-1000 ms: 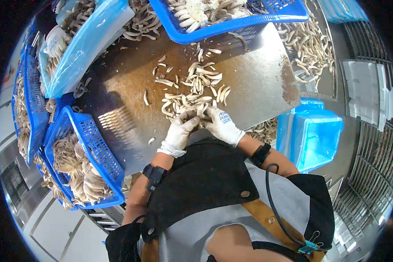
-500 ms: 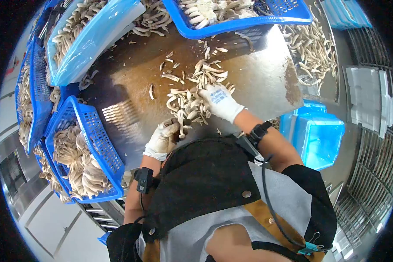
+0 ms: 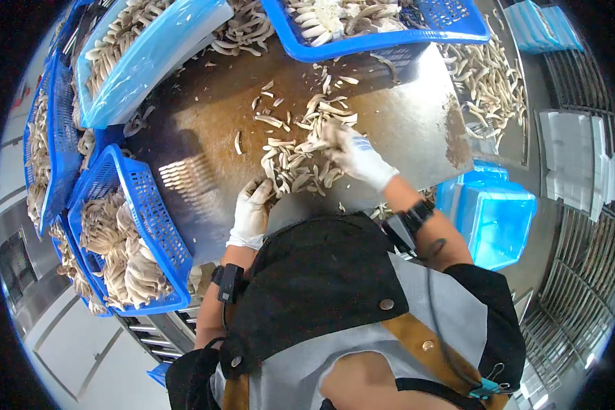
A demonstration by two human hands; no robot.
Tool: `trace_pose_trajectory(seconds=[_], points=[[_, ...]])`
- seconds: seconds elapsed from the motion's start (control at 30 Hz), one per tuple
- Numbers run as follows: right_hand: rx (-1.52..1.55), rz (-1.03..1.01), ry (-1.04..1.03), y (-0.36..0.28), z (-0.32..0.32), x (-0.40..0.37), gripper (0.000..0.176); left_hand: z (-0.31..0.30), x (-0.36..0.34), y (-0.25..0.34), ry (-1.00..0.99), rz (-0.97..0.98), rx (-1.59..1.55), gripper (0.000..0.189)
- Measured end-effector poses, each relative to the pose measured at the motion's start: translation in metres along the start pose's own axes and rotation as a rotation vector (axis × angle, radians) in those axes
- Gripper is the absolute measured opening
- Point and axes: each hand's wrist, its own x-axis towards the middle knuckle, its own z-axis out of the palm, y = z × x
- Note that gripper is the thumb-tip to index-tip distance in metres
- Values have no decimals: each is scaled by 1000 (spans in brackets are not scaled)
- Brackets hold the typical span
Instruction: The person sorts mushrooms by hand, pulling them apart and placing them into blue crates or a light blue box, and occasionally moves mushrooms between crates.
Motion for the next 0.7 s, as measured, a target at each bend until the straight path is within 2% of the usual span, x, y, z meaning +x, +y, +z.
trace_pose_trajectory(seconds=[0.03, 0.07, 0.1, 0.17, 0.23, 0.27, 0.3, 0.37, 0.4, 0.47, 0.5, 0.57, 0.6, 0.63, 0.67, 0.7], points=[[156, 42, 39, 7, 6, -6, 27, 3, 3, -3, 1, 50, 49, 21], [486, 17, 35, 8, 22, -12, 28, 7, 6, -6, -3, 98, 102, 19], [813, -7, 38, 5, 44, -21, 29, 18, 7, -4, 4, 122, 292, 17], [987, -60, -81, -31, 43, -43, 35, 50, 4, -8, -47, 310, 671, 19], [1270, 242, -124, -37, 56, -47, 34, 50, 14, -20, -46, 271, 978, 29], [1201, 187, 42, -34, 55, -46, 11, 47, 16, -23, -110, 389, 1043, 32], [1435, 340, -71, -25, 46, -42, 14, 48, 15, -19, -174, 508, 1108, 35], [1729, 517, -76, -16, 38, -42, 16, 45, 13, -11, -103, 576, 1167, 41], [1869, 613, -126, -40, 5, -46, 16, 42, 13, -8, -68, 610, 1194, 44], [1044, -165, -5, 12, 12, -40, 18, 18, 27, -12, 11, 635, 1348, 73], [1214, 37, -66, 15, -4, -39, 20, 6, 33, -17, 72, 652, 1442, 87], [1591, 500, -66, 19, -36, -38, 29, -7, 35, -15, 17, 622, 1700, 104], [1789, 356, -2, 42, -35, -32, 26, -12, 36, -13, -12, 606, 1830, 113], [1276, 45, 41, 59, -70, -29, 26, -20, 39, -15, -51, 578, 1861, 116], [760, -173, 210, 75, -105, -27, 30, -30, 44, -22, -87, 549, 1888, 120], [1330, -45, 375, 81, -133, -23, 38, -35, 46, -27, -122, 516, 1912, 123]])
